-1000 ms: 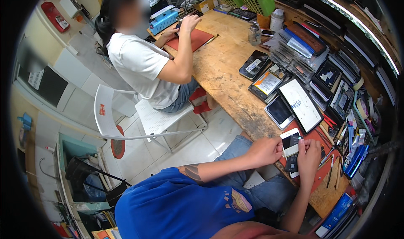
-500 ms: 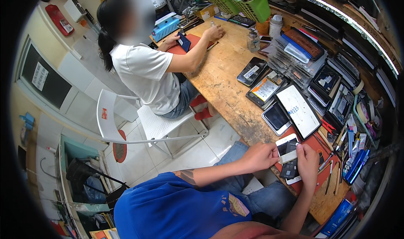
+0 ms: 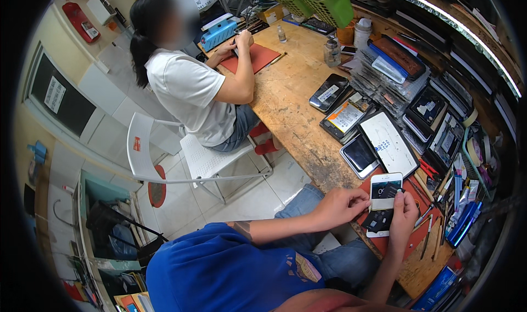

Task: The person disassembles a white smartphone, removes the back cover, and applies tape to the battery area. They then handle several other phones and components on the workbench, using a marker to label parts and a screwdriver to manipulate screws. The person continues to open and close phone cases and organize components throughout the clip.

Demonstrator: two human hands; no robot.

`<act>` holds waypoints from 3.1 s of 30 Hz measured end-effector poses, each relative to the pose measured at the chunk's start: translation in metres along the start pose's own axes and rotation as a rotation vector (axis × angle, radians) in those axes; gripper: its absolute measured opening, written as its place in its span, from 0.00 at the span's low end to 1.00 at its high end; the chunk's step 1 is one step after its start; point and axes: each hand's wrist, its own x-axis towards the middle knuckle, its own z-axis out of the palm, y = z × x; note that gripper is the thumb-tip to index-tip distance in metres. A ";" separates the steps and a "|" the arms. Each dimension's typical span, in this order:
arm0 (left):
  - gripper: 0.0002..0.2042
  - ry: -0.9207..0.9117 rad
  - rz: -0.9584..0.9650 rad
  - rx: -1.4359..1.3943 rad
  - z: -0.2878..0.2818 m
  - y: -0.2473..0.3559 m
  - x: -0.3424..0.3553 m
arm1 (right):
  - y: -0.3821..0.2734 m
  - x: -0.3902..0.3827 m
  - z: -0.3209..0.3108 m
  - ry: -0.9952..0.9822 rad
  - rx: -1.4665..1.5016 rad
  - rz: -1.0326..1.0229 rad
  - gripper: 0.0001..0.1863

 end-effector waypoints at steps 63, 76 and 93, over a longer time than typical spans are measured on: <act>0.08 -0.528 -0.307 -0.580 -0.003 -0.011 0.066 | -0.005 0.000 0.000 0.136 0.509 0.206 0.26; 0.07 -0.437 -0.265 -0.649 0.003 -0.018 0.069 | -0.004 0.000 -0.002 0.169 0.520 0.212 0.26; 0.07 -0.430 -0.310 -0.660 0.002 -0.024 0.073 | 0.000 0.001 0.000 0.163 0.448 0.175 0.27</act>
